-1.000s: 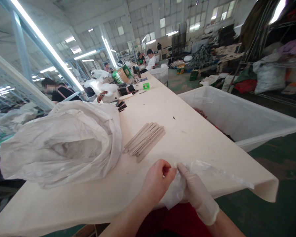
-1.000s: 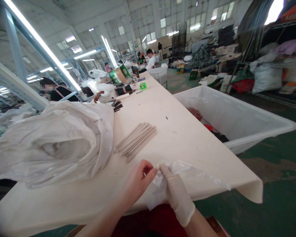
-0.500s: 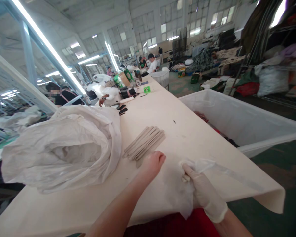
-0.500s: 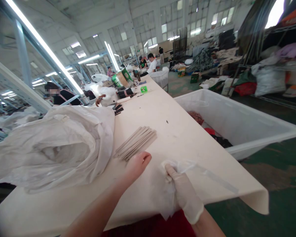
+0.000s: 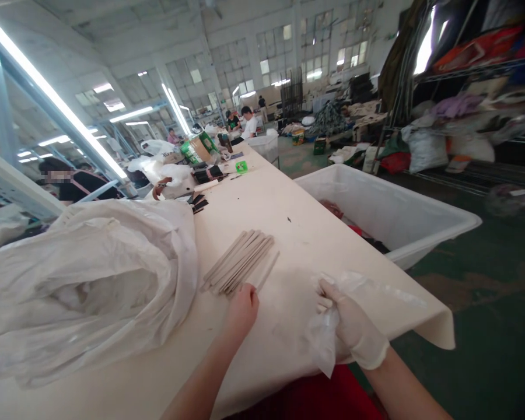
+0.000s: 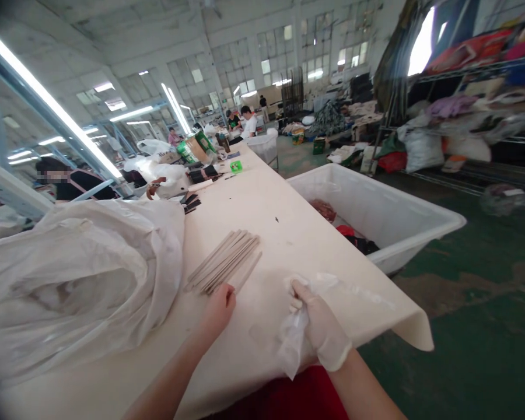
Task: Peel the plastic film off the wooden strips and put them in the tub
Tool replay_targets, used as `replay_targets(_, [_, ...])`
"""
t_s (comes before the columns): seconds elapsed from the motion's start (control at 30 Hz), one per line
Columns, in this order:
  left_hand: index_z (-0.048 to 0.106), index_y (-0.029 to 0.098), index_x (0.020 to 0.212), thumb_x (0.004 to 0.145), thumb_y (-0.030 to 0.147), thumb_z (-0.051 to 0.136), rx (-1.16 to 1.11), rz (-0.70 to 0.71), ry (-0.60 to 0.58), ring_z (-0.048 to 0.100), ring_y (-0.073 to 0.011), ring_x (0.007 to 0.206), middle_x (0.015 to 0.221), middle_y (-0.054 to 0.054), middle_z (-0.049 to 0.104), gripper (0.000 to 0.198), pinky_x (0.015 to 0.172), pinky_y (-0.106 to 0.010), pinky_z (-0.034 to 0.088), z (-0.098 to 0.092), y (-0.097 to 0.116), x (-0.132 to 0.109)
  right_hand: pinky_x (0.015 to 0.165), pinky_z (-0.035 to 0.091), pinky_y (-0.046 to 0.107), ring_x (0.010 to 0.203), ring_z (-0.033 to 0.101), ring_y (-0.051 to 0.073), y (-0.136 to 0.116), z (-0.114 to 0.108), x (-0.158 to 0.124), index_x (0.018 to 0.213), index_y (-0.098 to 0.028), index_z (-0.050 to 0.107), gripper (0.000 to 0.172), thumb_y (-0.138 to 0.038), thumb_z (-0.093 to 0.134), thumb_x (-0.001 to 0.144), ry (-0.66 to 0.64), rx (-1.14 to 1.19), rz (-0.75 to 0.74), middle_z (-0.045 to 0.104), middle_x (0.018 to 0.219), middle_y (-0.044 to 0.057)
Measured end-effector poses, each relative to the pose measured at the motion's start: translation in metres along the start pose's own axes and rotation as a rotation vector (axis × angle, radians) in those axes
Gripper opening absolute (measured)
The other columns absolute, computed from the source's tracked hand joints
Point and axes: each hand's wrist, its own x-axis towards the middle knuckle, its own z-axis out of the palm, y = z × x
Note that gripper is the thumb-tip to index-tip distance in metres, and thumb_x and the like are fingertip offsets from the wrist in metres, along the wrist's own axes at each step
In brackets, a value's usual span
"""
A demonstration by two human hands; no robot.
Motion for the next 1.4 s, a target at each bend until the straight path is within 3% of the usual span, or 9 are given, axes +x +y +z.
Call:
replay_targets(0.17, [0.053, 0.016, 0.092, 0.087, 0.032, 0.042, -0.705, -0.096, -0.095, 0.049, -0.0100, 0.047, 0.067, 0.003, 0.056, 0.020, 0.049, -0.022, 0.039, -0.003, -0.007, -0.055, 0.039, 0.034, 0.018, 0.040, 0.035, 0.006, 0.003, -0.003, 0.010, 0.053, -0.017, 0.050, 0.043, -0.041, 0.085, 0.058, -0.034, 0.084, 0.085, 0.039, 0.044, -0.008])
replay_targets(0.37, [0.058, 0.017, 0.089, 0.078, 0.050, 0.057, -0.928, -0.135, -0.168, 0.035, -0.0060, 0.044, 0.059, 0.007, 0.044, 0.036, 0.041, -0.018, 0.028, -0.025, -0.017, -0.098, 0.043, 0.034, 0.019, 0.042, 0.035, 0.007, 0.008, 0.004, 0.005, 0.058, -0.016, 0.056, 0.039, -0.046, 0.082, 0.063, -0.086, 0.009, 0.060, 0.043, 0.048, -0.006])
replay_targets(0.6, [0.058, 0.016, 0.084, 0.073, 0.049, 0.060, -1.013, -0.202, -0.260, 0.027, -0.0027, 0.038, 0.055, 0.008, 0.045, 0.035, 0.037, -0.018, 0.019, -0.038, -0.016, -0.099, 0.046, 0.038, 0.023, 0.043, 0.041, 0.010, 0.011, 0.009, -0.008, 0.053, -0.018, 0.050, 0.043, -0.047, 0.075, 0.072, -0.077, -0.250, -0.001, 0.046, 0.047, -0.005])
replay_targets(0.7, [0.059, 0.016, 0.082, 0.073, 0.048, 0.060, -1.016, -0.226, -0.293, 0.027, -0.0021, 0.036, 0.054, 0.008, 0.047, 0.033, 0.037, -0.018, 0.017, -0.040, -0.019, -0.099, 0.053, 0.046, 0.025, 0.054, 0.054, 0.014, 0.009, 0.007, -0.010, 0.070, -0.018, 0.063, 0.031, -0.042, 0.082, 0.065, 0.014, -0.295, -0.061, 0.062, 0.062, -0.002])
replay_targets(0.77, [0.059, 0.017, 0.080, 0.071, 0.048, 0.063, -0.996, -0.235, -0.320, 0.027, -0.0025, 0.036, 0.053, 0.008, 0.047, 0.033, 0.036, -0.018, 0.018, -0.040, -0.022, -0.099, 0.065, 0.052, 0.028, 0.068, 0.062, 0.018, 0.008, 0.006, -0.011, 0.082, -0.019, 0.067, 0.032, -0.041, 0.083, 0.064, 0.023, -0.316, -0.088, 0.069, 0.078, 0.000])
replay_targets(0.87, [0.059, 0.017, 0.079, 0.070, 0.045, 0.064, -0.981, -0.245, -0.324, 0.026, -0.0031, 0.036, 0.051, 0.008, 0.047, 0.030, 0.036, -0.018, 0.019, -0.042, -0.024, -0.100, 0.068, 0.053, 0.029, 0.071, 0.063, 0.019, 0.008, 0.006, -0.013, 0.082, -0.021, 0.068, 0.029, -0.041, 0.082, 0.066, 0.005, -0.324, -0.092, 0.070, 0.080, -0.001])
replay_targets(1.1, [0.060, 0.017, 0.081, 0.074, 0.041, 0.059, -0.981, -0.258, -0.263, 0.026, -0.0039, 0.038, 0.053, 0.008, 0.047, 0.025, 0.039, -0.019, 0.019, -0.046, -0.023, -0.106, 0.062, 0.053, 0.028, 0.065, 0.063, 0.017, 0.012, 0.003, -0.014, 0.081, -0.021, 0.068, 0.029, -0.041, 0.082, 0.066, -0.001, -0.278, 0.026, 0.070, 0.074, -0.002])
replay_targets(1.27, [0.064, 0.018, 0.082, 0.079, 0.035, 0.055, -0.722, -0.089, -0.097, 0.048, -0.0116, 0.056, 0.060, 0.002, 0.056, 0.019, 0.054, -0.023, 0.034, -0.039, -0.013, -0.108, 0.053, 0.049, 0.029, 0.055, 0.061, 0.018, 0.020, 0.008, -0.014, 0.078, -0.020, 0.067, 0.030, -0.042, 0.081, 0.065, 0.027, -0.246, 0.066, 0.069, 0.067, 0.001])
replay_targets(1.4, [0.063, 0.019, 0.091, 0.083, 0.031, 0.052, -0.679, -0.049, -0.024, 0.057, -0.0169, 0.075, 0.080, -0.003, 0.066, 0.019, 0.069, -0.027, 0.042, -0.023, 0.006, -0.101, 0.052, 0.047, 0.028, 0.052, 0.059, 0.017, 0.048, 0.019, -0.028, 0.075, -0.017, 0.067, 0.034, -0.047, 0.080, 0.064, -0.038, -0.271, 0.125, 0.067, 0.063, 0.001])
